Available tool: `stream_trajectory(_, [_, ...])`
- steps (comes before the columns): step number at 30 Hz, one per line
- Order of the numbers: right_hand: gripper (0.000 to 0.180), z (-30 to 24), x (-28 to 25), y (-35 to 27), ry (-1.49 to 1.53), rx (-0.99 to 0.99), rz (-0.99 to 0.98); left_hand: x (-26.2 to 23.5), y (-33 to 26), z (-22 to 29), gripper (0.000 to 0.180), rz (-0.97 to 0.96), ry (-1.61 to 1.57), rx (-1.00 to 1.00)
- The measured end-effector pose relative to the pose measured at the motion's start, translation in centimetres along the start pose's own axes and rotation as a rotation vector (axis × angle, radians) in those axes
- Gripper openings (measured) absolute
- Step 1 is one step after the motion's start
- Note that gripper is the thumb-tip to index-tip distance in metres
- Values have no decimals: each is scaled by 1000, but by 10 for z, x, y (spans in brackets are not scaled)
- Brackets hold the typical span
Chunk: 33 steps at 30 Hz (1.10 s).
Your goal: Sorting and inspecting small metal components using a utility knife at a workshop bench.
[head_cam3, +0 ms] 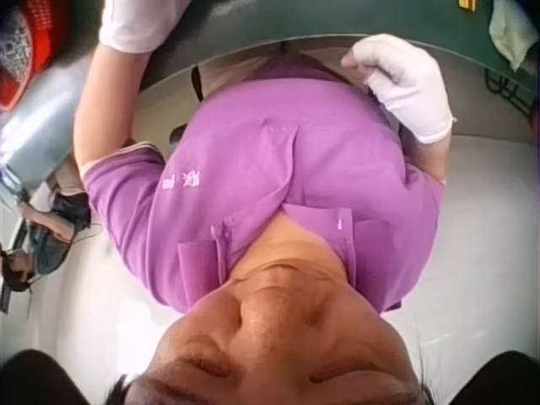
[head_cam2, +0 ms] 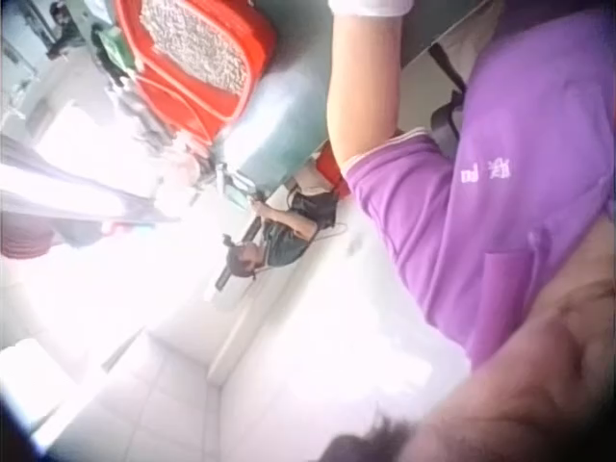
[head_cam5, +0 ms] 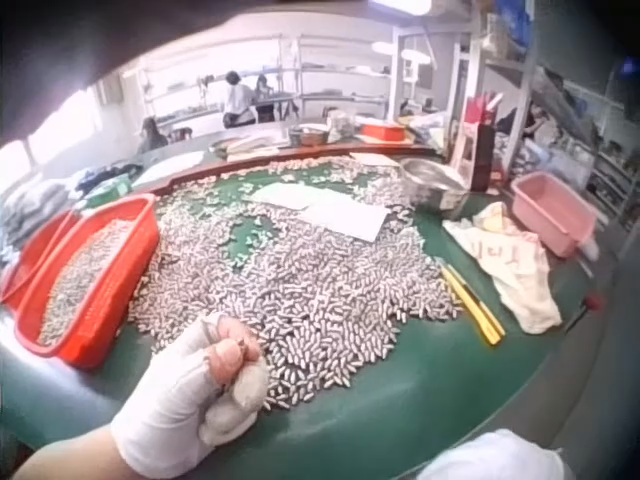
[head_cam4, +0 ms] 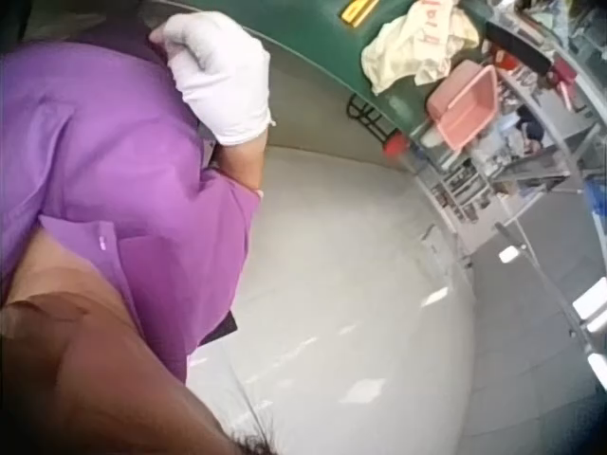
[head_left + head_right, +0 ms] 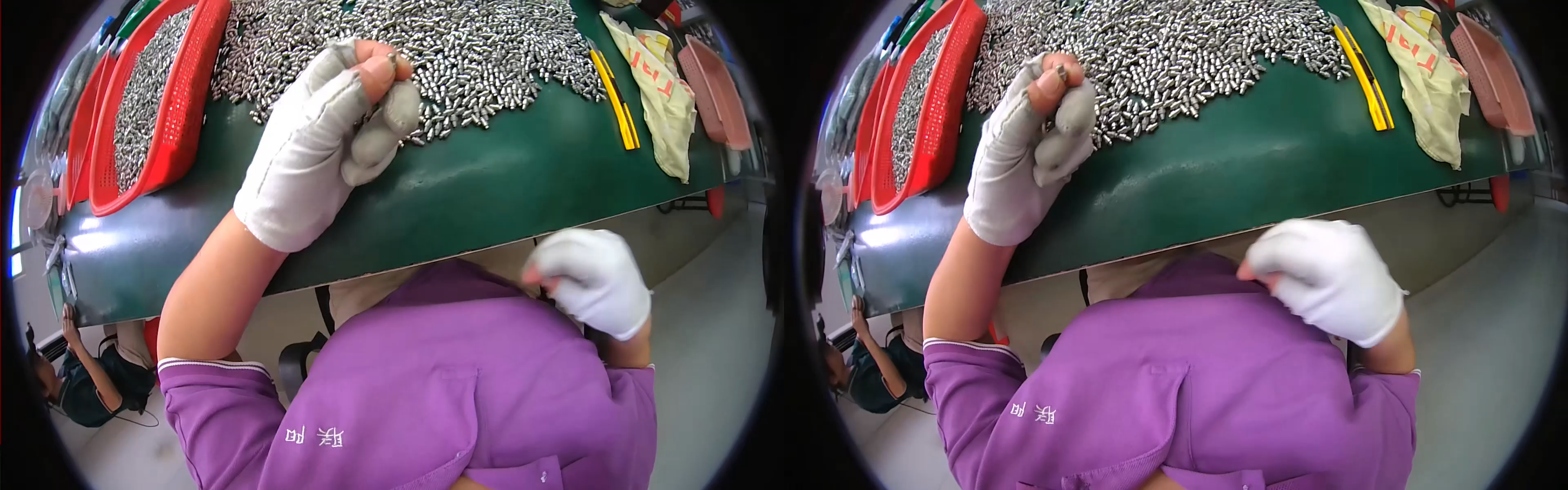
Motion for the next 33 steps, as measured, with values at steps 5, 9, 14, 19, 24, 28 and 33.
stream_trajectory(5, [28, 11, -91, -53, 91, -15, 880, 11, 4, 9, 24, -70, -24, 80])
stream_trajectory(9, [30, 36, -115, -35, -380, 160, 1025, 3, 3, 6, 26, -73, -38, 50])
stream_trajectory(14, [48, 55, -111, -18, -692, 213, 857, 5, -10, 13, 24, 122, 423, 12])
stream_trajectory(19, [40, 56, -113, -1, -718, 339, 844, 28, -42, 23, 7, 90, 1217, 184])
stream_trajectory(24, [22, 65, -119, 5, -754, 325, 964, 36, -68, 3, 8, 212, 1560, 196])
stream_trajectory(28, [16, 47, -109, -22, -373, 1, 1191, 41, -68, -1, 12, 184, 1649, 76])
stream_trajectory(33, [30, 13, -30, -42, 561, 95, 623, 42, -71, 0, 13, 176, 1660, 122])
Point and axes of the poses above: each hand's wrist, its own y-axis towards the middle knuckle, its own x-axis out of the palm, z = x × y, the point moved 5 cm from there along y, towards the middle knuckle, and after that the axes turned 9 degrees about y, right-handed, at the moved point
